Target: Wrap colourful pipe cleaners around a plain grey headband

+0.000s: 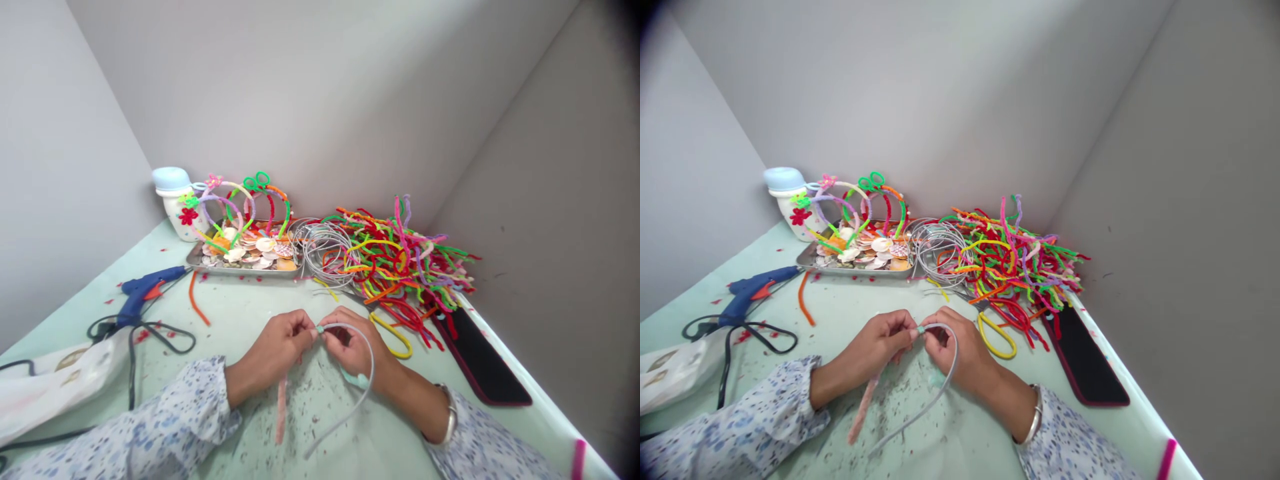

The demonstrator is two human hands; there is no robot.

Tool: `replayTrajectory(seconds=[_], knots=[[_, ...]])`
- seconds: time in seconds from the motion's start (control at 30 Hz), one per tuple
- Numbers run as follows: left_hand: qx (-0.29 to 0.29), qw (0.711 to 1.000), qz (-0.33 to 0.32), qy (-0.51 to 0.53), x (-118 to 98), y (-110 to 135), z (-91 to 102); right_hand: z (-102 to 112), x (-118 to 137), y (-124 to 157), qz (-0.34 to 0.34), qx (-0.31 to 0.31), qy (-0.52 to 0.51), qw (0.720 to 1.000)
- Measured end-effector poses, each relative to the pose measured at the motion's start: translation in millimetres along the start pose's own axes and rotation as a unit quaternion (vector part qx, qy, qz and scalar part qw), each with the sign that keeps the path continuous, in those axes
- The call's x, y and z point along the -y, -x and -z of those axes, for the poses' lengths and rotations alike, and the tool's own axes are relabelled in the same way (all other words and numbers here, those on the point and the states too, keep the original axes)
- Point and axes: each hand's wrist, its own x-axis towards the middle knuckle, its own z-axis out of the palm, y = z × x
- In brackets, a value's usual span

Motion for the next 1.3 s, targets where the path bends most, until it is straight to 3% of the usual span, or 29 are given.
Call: replayTrajectory(seconds=[0.57, 0.8, 1.3], knots=[[0.047, 0.994, 0.050, 0.082, -3.1, -4.2, 4.2, 4.3, 2.5, 2.5, 0.018, 0.003, 0.001, 1.000], [0.057, 0.993, 0.041, 0.096, -0.6, -4.8, 4.2, 3.8, -1.4, 3.7, 0.037, -0.003, -0.010, 0.999], [0.048, 0.982, 0.059, 0.176, -7.3, -8.1, 6.1, 5.2, 4.5, 0.8, -0.053, 0.001, 0.002, 0.999]])
